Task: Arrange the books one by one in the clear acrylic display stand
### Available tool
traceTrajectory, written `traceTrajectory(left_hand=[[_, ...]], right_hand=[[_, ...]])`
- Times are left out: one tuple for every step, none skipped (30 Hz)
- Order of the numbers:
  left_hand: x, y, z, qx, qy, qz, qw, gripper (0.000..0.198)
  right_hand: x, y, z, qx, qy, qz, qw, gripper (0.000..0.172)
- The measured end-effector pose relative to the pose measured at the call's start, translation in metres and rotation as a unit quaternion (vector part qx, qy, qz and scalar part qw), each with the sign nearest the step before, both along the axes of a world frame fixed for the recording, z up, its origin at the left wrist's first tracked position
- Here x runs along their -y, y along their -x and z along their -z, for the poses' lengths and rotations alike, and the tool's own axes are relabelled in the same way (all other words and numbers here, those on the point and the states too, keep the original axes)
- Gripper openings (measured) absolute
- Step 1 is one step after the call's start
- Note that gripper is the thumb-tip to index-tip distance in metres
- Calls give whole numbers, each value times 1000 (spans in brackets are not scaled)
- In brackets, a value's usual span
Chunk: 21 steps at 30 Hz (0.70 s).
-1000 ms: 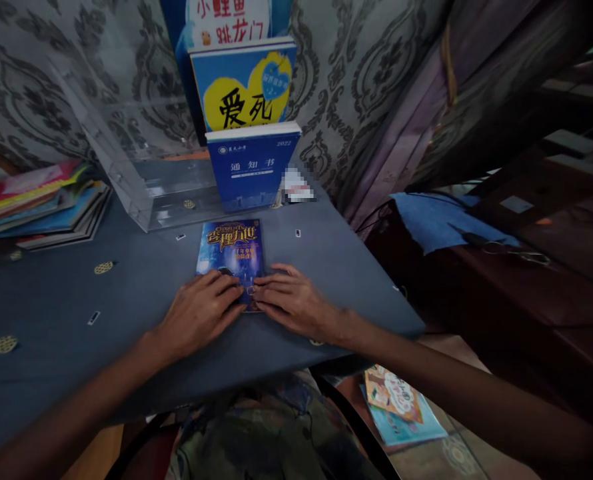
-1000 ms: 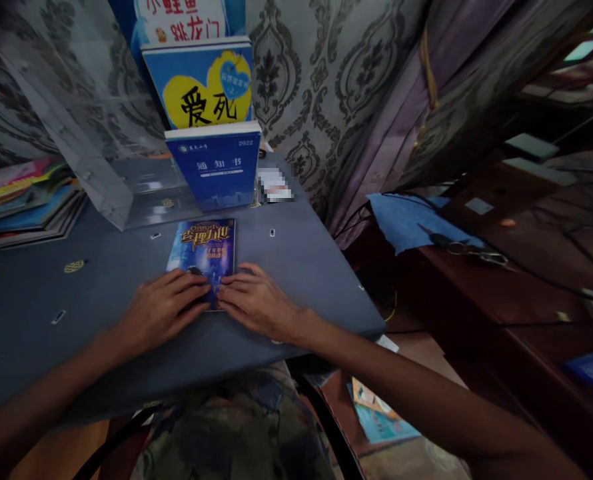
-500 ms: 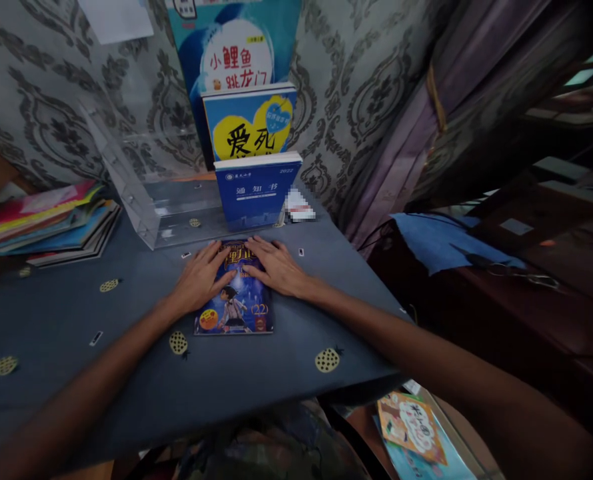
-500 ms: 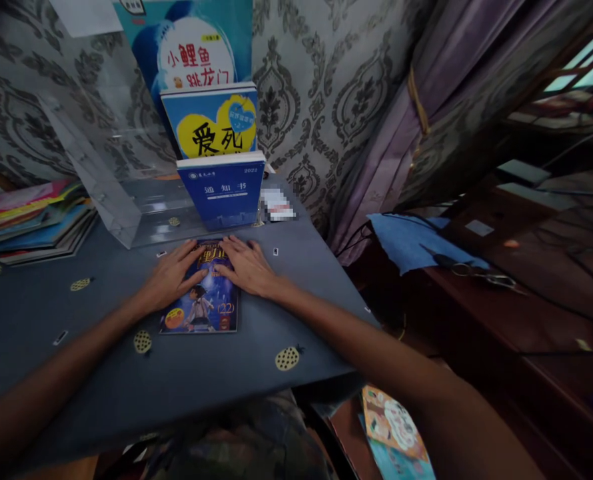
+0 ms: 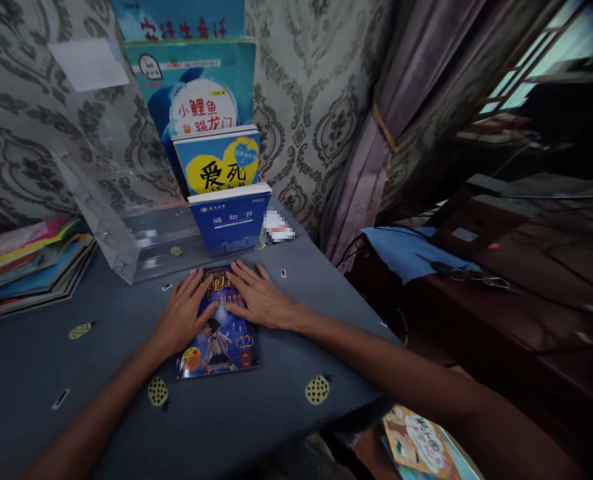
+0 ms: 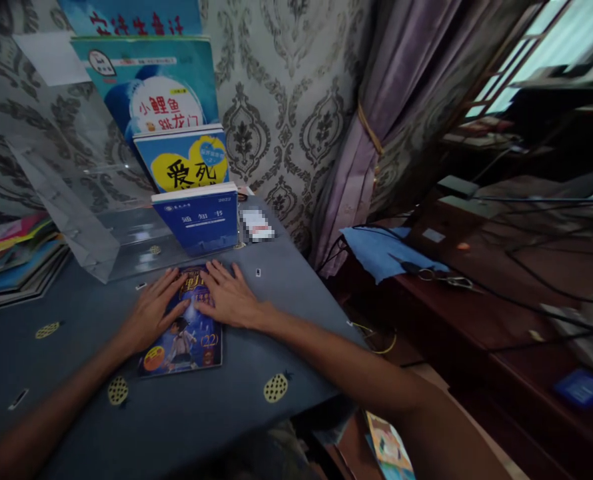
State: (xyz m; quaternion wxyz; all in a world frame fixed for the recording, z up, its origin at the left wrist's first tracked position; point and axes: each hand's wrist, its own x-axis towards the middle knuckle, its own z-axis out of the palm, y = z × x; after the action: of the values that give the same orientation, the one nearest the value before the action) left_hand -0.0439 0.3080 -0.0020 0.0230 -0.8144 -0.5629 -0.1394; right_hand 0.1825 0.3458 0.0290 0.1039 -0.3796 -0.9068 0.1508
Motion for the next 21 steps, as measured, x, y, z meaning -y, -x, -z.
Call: traceTrajectory(left_hand=[[0, 0, 1, -1, -1, 1, 1000, 60], [0, 0, 1, 0, -3, 1, 1000, 59], [0, 0, 2, 2, -4, 0, 1000, 58], [0, 0, 2, 5, -6, -2, 1000, 57], [1, 0, 3, 10, -6, -5, 1000, 56], [1, 0, 3, 14, -7, -10, 1000, 56], [2, 0, 4, 18, -9, -16, 1000, 56], [2, -1, 4, 23, -14, -24, 999, 56], [3, -1, 4, 27, -20, -35, 999, 56], [5, -2, 5, 32, -27, -46, 998, 57], [6, -2, 6, 36, -33, -58, 997, 57], [7, -3, 6, 39, -38, -69, 996, 58], [8, -3, 6, 42, -39, -79, 995, 58], [8, -4, 7, 46, -38, -86, 995, 58], [9, -4, 6, 55, -36, -89, 994, 58], [8, -3, 6, 68, -32, -89, 993, 58], [8, -2, 5, 89, -25, -87, 992, 58], [7, -1, 3, 119, -16, -86, 989, 58], [7, -1, 1, 157, -3, -85, 984, 57], [6, 0, -2, 203, 15, -85, 975, 57], [5, 1, -5, 257, 34, -85, 962, 58]], right_hand=[[3, -1, -1, 6, 1, -3, 1000, 74], [5, -1, -2, 11, 2, -6, 1000, 75], [6, -1, -2, 13, 3, -7, 1000, 75], [8, -2, -3, 15, 4, -8, 1000, 75], [8, -2, -3, 15, 5, -9, 1000, 75], [9, -2, -3, 15, 5, -9, 1000, 75], [10, -2, -3, 14, 4, -7, 1000, 75], [11, -3, -3, 13, 2, -2, 1000, 74], [12, -3, -3, 12, 0, 6, 1000, 73], [13, -3, -3, 11, -3, 15, 1000, 71], [15, -3, -3, 10, -6, 24, 1000, 71], [16, -3, -3, 11, -8, 33, 999, 71], [17, -3, -3, 12, -9, 38, 999, 70], [17, -3, -3, 12, -9, 41, 999, 70], [17, -3, -2, 10, -10, 41, 999, 70], [17, -3, -1, 6, -11, 40, 999, 70], [16, -3, 0, 1, -11, 37, 999, 70], [16, -3, 2, -5, -11, 33, 999, 71], [15, -3, 3, -11, -9, 30, 999, 72], [14, -3, 5, -16, -6, 28, 999, 72], [13, -2, 6, -19, -1, 27, 999, 73]])
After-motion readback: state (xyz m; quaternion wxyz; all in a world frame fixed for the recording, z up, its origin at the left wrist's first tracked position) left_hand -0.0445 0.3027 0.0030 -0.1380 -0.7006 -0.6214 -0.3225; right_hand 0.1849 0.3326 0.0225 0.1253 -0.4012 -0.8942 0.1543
